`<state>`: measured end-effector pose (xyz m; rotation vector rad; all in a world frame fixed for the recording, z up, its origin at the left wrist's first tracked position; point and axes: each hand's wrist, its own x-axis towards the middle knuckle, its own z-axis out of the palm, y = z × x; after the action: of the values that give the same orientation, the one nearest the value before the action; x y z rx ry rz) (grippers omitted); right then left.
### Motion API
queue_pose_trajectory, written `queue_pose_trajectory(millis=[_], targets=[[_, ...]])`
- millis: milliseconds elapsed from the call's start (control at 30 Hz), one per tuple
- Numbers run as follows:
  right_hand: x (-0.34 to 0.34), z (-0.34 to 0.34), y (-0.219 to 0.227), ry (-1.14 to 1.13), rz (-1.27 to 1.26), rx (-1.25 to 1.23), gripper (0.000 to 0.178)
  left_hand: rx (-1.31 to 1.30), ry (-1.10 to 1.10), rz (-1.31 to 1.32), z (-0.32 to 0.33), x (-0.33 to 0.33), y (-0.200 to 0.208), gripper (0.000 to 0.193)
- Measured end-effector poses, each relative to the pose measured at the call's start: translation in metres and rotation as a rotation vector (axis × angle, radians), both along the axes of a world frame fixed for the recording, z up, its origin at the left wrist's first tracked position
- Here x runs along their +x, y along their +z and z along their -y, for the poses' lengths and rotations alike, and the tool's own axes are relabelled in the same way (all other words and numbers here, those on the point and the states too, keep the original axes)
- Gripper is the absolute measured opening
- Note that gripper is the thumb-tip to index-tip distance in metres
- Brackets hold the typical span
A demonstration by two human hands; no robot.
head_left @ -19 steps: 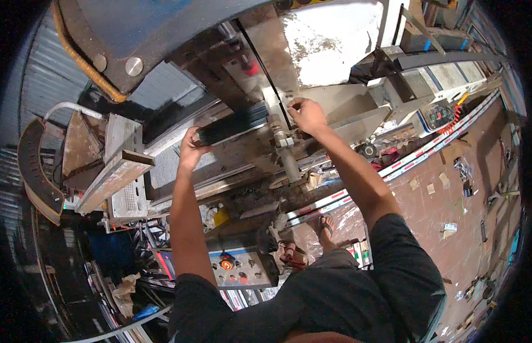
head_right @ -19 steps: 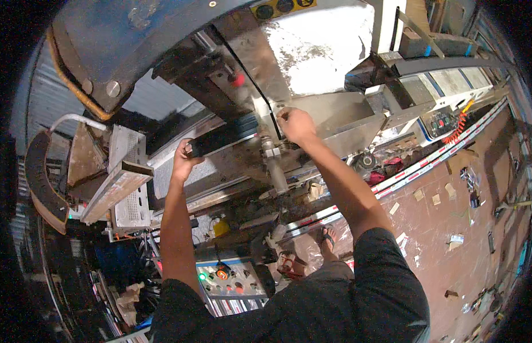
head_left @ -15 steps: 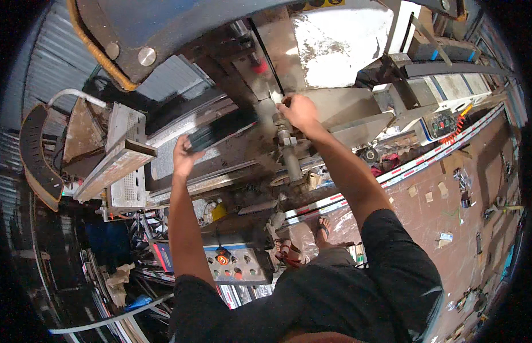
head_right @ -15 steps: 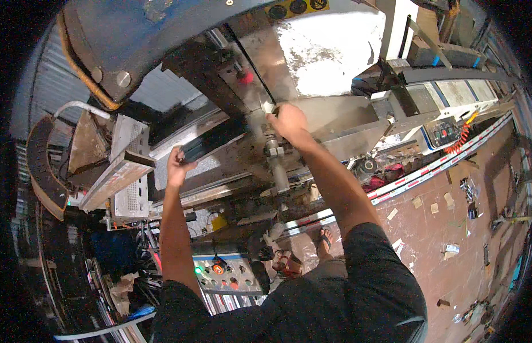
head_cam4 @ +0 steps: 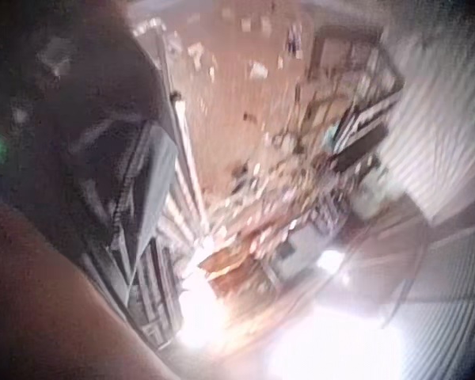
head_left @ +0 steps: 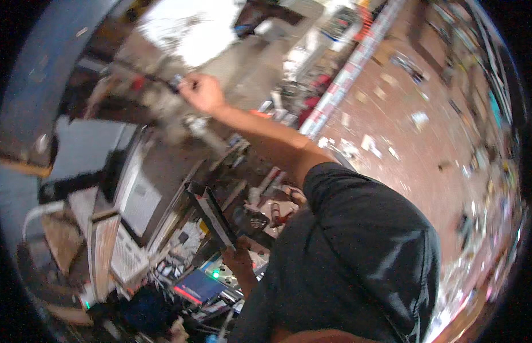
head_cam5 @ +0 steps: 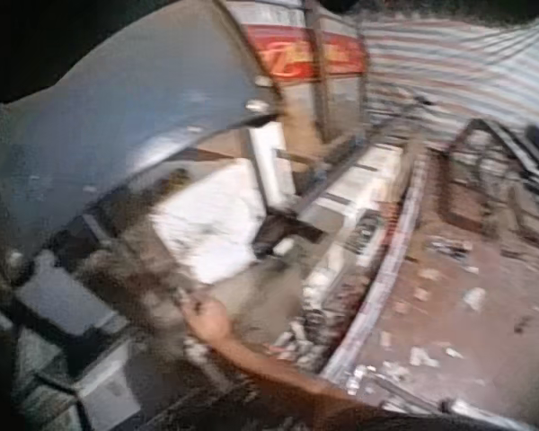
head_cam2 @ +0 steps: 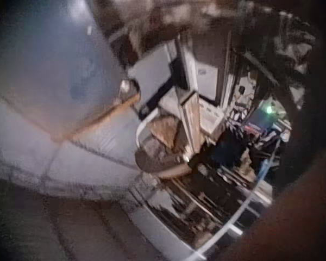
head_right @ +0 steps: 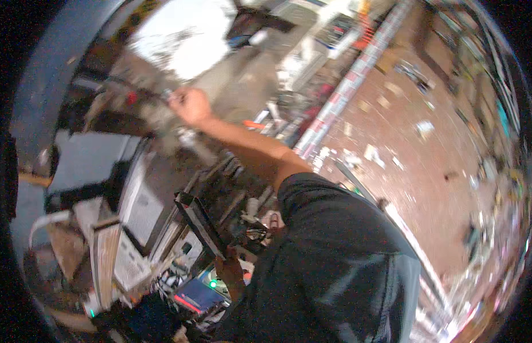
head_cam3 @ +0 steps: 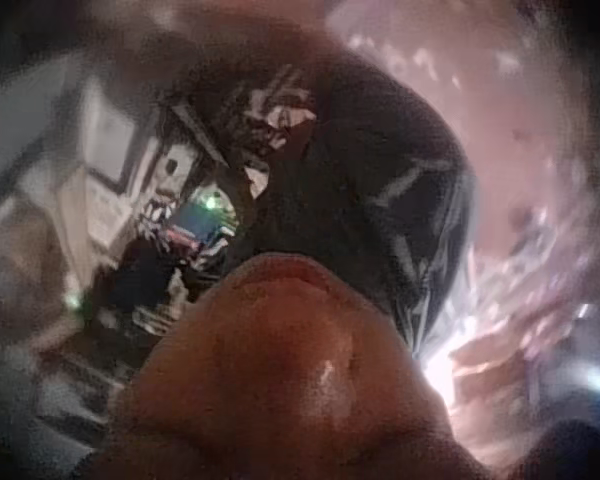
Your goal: The person repeatedly places metal profiles into a cutting machine, aligns them, and operates the machine to cut the pieces. The cut pieces are then removed and set aside on the floor.
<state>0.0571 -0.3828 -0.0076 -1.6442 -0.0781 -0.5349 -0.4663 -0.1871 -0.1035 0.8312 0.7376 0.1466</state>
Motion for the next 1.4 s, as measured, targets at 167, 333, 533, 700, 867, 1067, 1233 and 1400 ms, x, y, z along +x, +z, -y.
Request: queue_pose_trajectory(millis=[167, 333, 533, 700, 867, 1067, 1233, 1400], targets=[[-0.136, 0.104, -0.026, -0.138, -0.122, 0.184, 0.033, -0.231, -0.508, -0.271, 0.002, -0.001, -0.044, 0.054], [-0.307, 0.215, -0.155, -0.257, -0.605, 0.101, 0.045, -0.262, -0.918, -0.360, -0.017, 0.071, -0.052, 0.054], [-0.521, 0.344, -0.244, -0.781, -1.202, -0.011, 0.052, -0.369, -1.117, -0.404, 0.064, 0.179, -0.031, 0.053], [-0.636, 0.410, -0.255, -1.011, -1.501, -0.026, 0.045, -0.252, -1.371, -0.310, 0.202, 0.248, -0.016, 0.053], [-0.712, 0.449, -0.319, -1.098, -1.597, -0.167, 0.054, -0.131, -1.407, -0.429, 0.332, 0.281, -0.029, 0.047], [-0.649, 0.526, -0.323, -1.074, -1.418, 0.430, 0.053, 0.014, -1.469, -0.592, 0.499, 0.329, -0.009, 0.047], [-0.579, 0.621, -0.290, -1.139, -0.887, 0.773, 0.038, 0.103, -1.491, -0.610, 0.644, 0.362, -0.001, 0.049], [-0.544, 0.710, -0.267, -1.119, -0.694, 0.844, 0.028, 0.133, -1.604, -0.505, 0.773, 0.391, -0.007, 0.049]])
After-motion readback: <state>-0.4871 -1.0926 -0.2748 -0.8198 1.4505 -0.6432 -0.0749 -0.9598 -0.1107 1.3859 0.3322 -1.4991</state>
